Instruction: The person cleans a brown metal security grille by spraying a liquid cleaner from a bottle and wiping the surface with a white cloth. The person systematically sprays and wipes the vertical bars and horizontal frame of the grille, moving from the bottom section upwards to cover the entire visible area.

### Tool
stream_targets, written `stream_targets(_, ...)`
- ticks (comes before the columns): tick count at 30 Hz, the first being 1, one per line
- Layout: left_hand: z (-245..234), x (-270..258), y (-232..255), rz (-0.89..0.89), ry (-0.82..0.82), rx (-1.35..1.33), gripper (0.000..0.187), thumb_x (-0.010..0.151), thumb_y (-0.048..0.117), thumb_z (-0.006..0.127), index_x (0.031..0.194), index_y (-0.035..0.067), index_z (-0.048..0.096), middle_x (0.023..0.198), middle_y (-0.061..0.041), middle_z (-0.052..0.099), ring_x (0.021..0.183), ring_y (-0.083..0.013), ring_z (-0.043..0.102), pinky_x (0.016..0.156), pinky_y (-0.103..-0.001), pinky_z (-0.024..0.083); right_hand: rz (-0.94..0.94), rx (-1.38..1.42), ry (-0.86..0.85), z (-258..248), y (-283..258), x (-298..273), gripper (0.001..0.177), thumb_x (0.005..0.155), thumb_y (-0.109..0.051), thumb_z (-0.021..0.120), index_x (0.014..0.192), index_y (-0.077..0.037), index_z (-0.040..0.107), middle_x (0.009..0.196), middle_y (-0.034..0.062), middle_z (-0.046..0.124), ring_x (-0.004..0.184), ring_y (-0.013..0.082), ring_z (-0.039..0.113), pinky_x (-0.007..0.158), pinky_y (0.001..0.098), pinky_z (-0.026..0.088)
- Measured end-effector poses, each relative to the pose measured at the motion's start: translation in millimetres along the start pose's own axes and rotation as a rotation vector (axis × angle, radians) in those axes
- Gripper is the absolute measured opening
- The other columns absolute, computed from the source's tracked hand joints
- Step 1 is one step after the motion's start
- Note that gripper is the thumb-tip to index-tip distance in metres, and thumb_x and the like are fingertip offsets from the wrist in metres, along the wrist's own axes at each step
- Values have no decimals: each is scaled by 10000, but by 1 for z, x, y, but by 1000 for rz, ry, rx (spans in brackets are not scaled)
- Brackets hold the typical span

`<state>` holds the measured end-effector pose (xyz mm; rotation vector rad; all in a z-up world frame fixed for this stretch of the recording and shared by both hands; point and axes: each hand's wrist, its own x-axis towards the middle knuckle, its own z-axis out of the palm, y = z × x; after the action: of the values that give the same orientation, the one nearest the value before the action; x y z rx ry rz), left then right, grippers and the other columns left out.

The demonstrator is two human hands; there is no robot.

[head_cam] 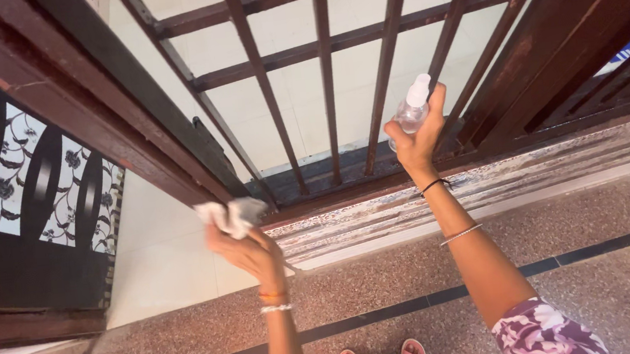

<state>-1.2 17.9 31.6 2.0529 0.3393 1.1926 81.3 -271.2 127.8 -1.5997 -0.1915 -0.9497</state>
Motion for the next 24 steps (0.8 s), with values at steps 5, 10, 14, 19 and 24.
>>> stream_targets(5,2,151,44,57,141,-54,911,1074,773,220,1645,144,-109,1733,-134,-112,1644,-305,-49,1352,-479,26,22,-18,7,1,-1,0,591,724,-83,706,1237,-46,414,968,47,522,851,164,577,769,307,497)
stream_targets(10,9,252,69,146,320,250,994,940,845,193,1619,213,-164,1677,8,-206,1589,-177,-115,1364,-439,-41,-16,-24,8,4,5,2,591,748,-67,712,1252,-40,405,991,51,498,845,171,577,783,313,510)
stream_targets(14,10,240,60,201,317,261,1001,927,848,292,1622,264,-130,1672,33,-191,1582,-164,-92,1343,-437,-55,12,23,38,6,10,-2,592,755,-52,705,1252,-48,383,1047,47,484,877,175,581,776,318,527)
stream_targets(19,25,141,8,108,140,183,1003,998,807,366,1663,259,-146,1717,-61,-150,1598,-244,-74,1328,-491,-38,-37,-54,50,3,24,-6,576,764,-45,680,1262,-45,391,1055,58,446,862,160,525,783,311,514)
stream_targets(24,64,11,-101,26,-23,208,1029,981,800,342,1656,246,-201,1758,-143,-164,1636,-330,-82,1377,-526,9,-23,-83,71,-7,54,-17,800,754,-62,693,1449,-10,300,1217,92,433,984,185,510,875,338,518)
